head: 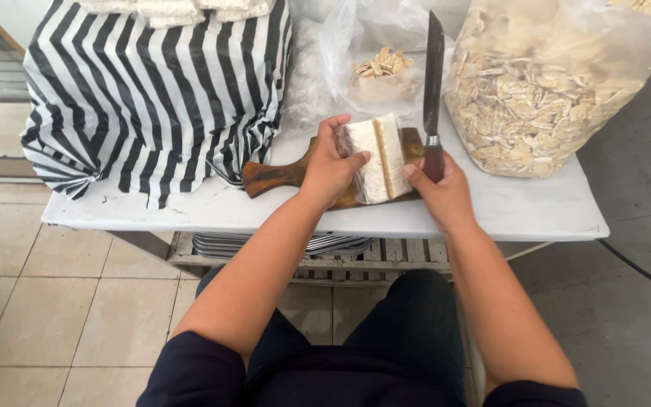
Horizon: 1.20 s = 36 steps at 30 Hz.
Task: The person slices a white block of food into thin strips on a wooden cutting board using a knife. After finishing, they transfer the slices into a plastic bag and begin slicing another block.
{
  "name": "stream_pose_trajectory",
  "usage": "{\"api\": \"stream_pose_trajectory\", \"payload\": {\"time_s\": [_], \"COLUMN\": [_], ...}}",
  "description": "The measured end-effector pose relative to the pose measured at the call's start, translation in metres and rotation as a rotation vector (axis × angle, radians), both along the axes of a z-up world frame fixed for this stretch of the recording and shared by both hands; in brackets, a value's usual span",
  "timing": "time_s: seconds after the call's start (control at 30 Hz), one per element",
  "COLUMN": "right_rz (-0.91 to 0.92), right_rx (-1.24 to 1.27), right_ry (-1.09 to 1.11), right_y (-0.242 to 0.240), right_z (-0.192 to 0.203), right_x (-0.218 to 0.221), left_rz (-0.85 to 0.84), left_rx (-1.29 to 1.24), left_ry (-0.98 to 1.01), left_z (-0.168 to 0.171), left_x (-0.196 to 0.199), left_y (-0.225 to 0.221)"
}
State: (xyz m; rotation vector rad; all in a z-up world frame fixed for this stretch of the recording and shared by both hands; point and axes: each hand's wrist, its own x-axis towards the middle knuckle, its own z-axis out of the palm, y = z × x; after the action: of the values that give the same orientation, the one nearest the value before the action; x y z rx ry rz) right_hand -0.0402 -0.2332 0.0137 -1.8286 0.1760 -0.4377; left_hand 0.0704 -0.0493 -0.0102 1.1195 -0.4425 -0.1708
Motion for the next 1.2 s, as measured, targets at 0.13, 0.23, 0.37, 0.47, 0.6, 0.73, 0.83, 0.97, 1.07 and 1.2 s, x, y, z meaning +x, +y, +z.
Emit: {"api": "stream_pose_trajectory", "payload": {"time_s": [0.13,0.23,0.37,0.47,0.6,0.73,0.83,0.97,1.07,1.2], "right_rz": [0.123,0.156,0.146,0.095,0.068,0.049,0.056,0.027,0.041,0.038], "right_rx": [0.179,0.223,0.211,0.187,0.238,0.317,0.321,0.314,0.325,0.331], "right_ry": [-0.068,-0.098,-0.167,-0.215,-0.253,-0.259,-0.276,-0.249,-0.25,-0.245], "right_y": [0.003,-0.002,-0.007,-0.012,-0.013,-0.013,-0.011,-0.01,-0.01,-0.009], "right_z": [-0.003,-0.006,-0.017,-0.027,-0.034,-0.033,-0.029,-0.027,-0.027,-0.025], "right_x": [0.004,0.004,0.005,0.003,0.004,0.002,0.0,-0.001,-0.002,-0.003], "left_rz": [-0.219,-0.322,-0.28,-0.091,-0.115,-0.155,-0.239,-0.326,-0.361,-0.371], "left_rx": [-0.228,-0.259,-0.009,0.377,0.342,0.403,0.289,0.112,0.046,0.059], "left_ry": [0.224,0.311,0.121,-0.21,-0.268,0.02,0.172,0.284,0.339,0.361], "left_z": [-0.004,-0.003,-0.001,0.004,0.013,0.021,0.02,0.013,0.01,0.01], "left_x": [0.012,0.01,-0.004,-0.018,-0.028,-0.028,-0.025,-0.018,-0.012,-0.011], "left_y": [-0.007,-0.02,-0.036,-0.036,-0.035,-0.036,-0.036,-0.033,-0.032,-0.03]}}
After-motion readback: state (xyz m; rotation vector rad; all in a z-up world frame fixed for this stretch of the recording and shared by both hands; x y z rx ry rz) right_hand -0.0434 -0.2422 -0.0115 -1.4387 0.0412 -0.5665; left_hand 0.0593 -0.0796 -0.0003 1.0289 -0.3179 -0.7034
